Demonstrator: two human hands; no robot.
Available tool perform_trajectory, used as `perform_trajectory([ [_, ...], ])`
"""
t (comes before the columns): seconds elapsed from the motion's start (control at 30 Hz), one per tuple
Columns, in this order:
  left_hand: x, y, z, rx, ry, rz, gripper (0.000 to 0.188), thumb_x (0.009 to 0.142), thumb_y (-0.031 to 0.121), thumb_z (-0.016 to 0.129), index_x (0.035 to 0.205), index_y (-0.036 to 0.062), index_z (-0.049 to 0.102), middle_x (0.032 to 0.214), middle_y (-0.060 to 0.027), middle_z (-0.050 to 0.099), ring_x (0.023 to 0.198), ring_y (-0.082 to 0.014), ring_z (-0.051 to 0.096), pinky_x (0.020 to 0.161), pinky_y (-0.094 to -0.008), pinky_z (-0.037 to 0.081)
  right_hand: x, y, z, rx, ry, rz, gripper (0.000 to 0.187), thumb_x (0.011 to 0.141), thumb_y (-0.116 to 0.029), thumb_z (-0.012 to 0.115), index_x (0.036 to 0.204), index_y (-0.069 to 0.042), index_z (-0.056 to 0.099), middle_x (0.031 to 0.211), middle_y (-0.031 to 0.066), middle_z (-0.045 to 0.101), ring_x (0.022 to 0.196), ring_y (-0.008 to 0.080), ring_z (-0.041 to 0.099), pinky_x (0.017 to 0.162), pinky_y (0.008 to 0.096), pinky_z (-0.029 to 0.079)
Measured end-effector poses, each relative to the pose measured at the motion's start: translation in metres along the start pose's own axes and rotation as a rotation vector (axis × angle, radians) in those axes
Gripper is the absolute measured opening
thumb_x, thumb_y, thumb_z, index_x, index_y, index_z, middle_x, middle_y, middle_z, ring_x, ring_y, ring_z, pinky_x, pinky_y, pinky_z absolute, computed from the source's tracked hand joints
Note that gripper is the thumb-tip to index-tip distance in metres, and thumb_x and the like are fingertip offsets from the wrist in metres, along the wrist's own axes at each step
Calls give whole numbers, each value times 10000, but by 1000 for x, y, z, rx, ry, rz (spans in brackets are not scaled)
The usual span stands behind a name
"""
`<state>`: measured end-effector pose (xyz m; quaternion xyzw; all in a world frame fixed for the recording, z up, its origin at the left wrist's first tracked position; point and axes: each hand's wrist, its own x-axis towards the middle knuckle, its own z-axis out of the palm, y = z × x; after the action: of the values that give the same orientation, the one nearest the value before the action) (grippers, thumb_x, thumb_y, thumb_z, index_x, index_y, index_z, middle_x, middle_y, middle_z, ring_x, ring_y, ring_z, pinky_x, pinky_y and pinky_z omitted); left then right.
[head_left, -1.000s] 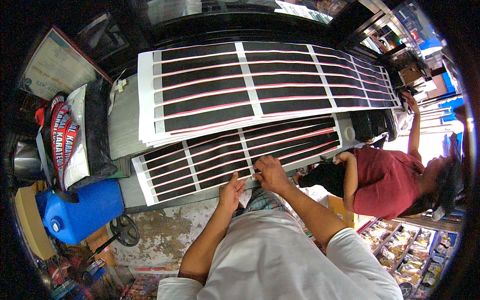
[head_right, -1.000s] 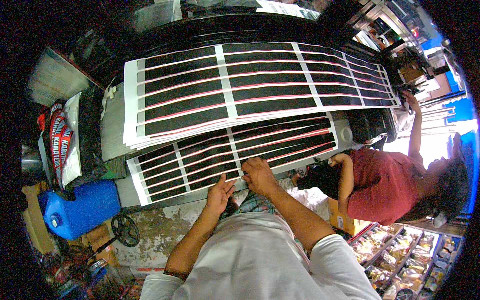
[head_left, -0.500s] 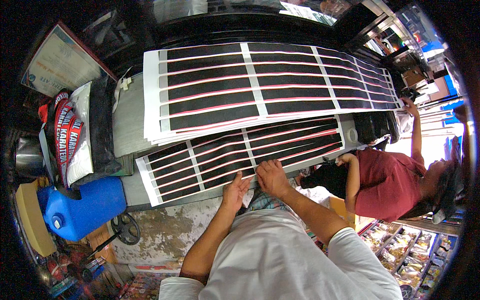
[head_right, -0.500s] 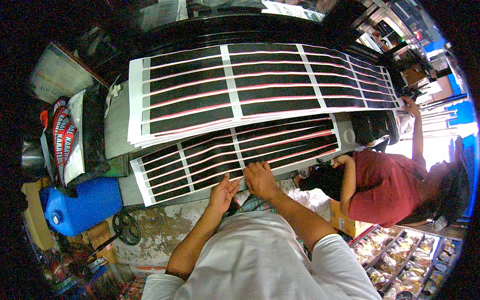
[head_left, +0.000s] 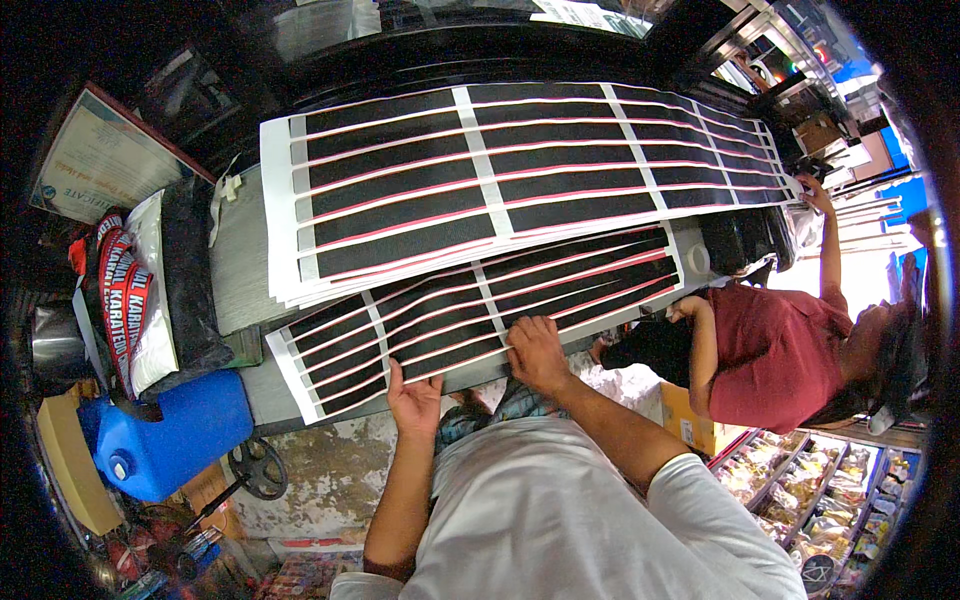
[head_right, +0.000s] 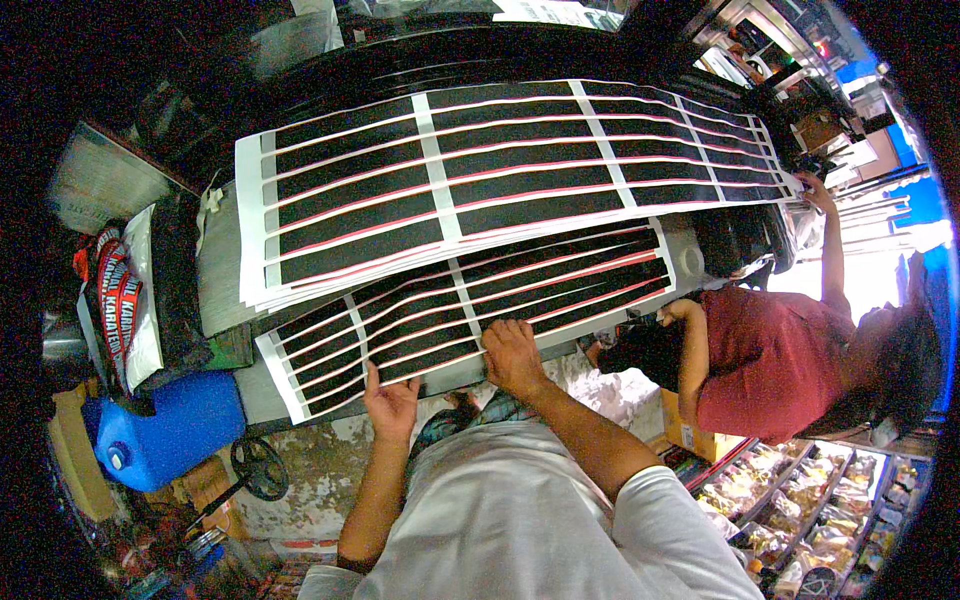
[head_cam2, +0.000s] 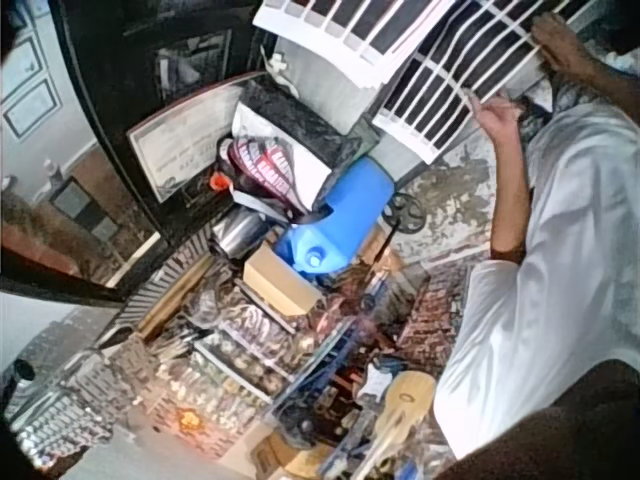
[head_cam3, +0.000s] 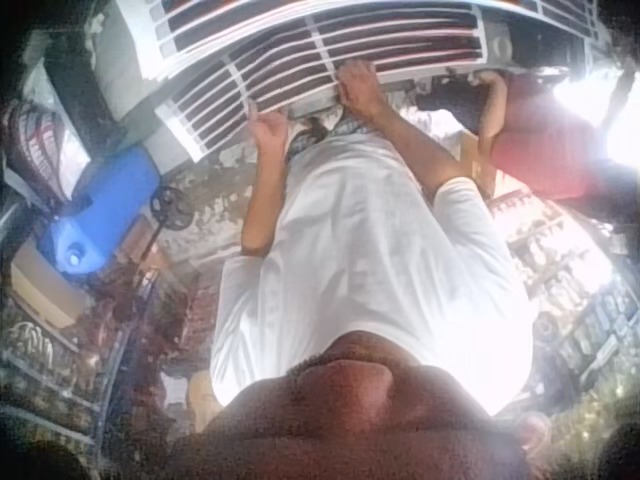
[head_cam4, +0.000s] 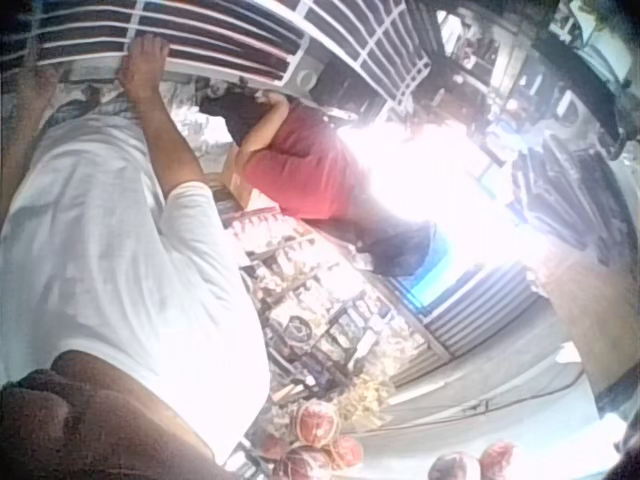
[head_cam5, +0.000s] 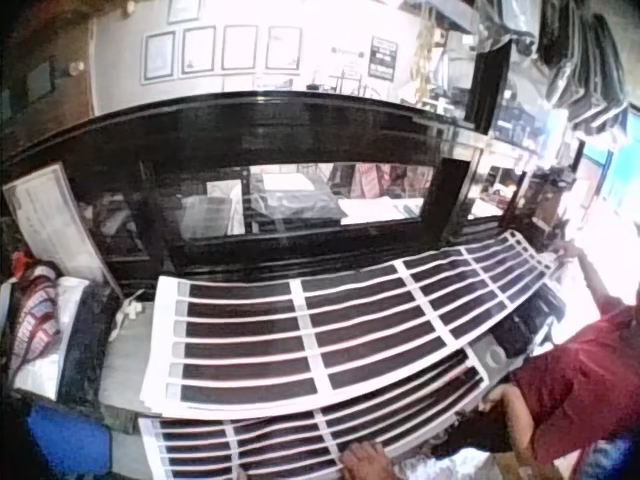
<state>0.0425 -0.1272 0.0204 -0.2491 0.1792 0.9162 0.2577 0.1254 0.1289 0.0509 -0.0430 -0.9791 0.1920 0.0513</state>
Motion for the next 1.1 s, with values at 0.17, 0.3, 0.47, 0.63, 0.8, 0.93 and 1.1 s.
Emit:
perform_trajectory([
  [0.17, 29, -39, -4, 110, -42, -95, 496, 1097, 345, 709, 1488, 62, 593, 1464, -122, 697, 1374, -285, 655, 1185, -485, 535, 4, -4, 4, 69, 33, -33, 289, 825, -99, 748, 1091, -73, 639, 1164, 159, 624, 1138, 397, 600, 1020, 551, 446],
  [0.3, 30, -59, 8, 118, 44, -96, 418, 1086, 327, 732, 1384, 51, 634, 1379, -117, 737, 1242, -281, 731, 1096, -450, 605, 6, -7, -16, 198, -76, -46, 449, 838, -67, 686, 1284, -38, 649, 1347, 197, 639, 1306, 426, 587, 1138, 566, 431],
  [0.47, 14, -53, 24, 234, 100, -98, 492, 1087, 391, 724, 1426, 49, 625, 1414, -112, 722, 1259, -264, 718, 1123, -453, 581, 32, 10, -13, 257, -38, -12, 612, 891, -11, 558, 1503, 11, 567, 1550, 280, 587, 1439, 472, 559, 1247, 559, 400],
  [0.63, 7, -51, 36, 240, 148, -134, 397, 1093, 336, 731, 1370, 60, 656, 1343, -76, 752, 1209, -213, 734, 1102, -429, 587, 87, 28, -2, 172, -80, 26, 547, 995, -87, 580, 1533, 9, 552, 1569, 294, 572, 1474, 464, 543, 1258, 576, 397],
  [0.8, 3, -53, 43, 309, 197, -122, 427, 1055, 397, 778, 1267, 41, 674, 1187, -74, 774, 1076, -190, 753, 1093, -432, 587, 97, 25, 7, 7, -181, 44, 568, 1011, -147, 569, 1561, -7, 558, 1589, 252, 581, 1503, 431, 525, 1272, 584, 386],
  [0.93, 4, -55, 29, 319, 298, -139, 436, 1041, 405, 796, 1250, 45, 667, 1077, -66, 769, 986, -178, 750, 1083, -467, 592, 96, 20, 10, 24, -166, 45, 573, 1030, -177, 567, 1578, -15, 540, 1614, 250, 558, 1538, 418, 493, 1289, 599, 356],
  [1.1, -10, -59, 44, 386, 185, -94, 505, 1055, 419, 772, 1413, 90, 637, 1318, -69, 733, 1161, -224, 731, 1131, -509, 568, 95, 31, 19, 22, -45, -5, 466, 959, -155, 637, 1388, 28, 639, 1409, 286, 652, 1379, 443, 594, 1191, 594, 446],
])
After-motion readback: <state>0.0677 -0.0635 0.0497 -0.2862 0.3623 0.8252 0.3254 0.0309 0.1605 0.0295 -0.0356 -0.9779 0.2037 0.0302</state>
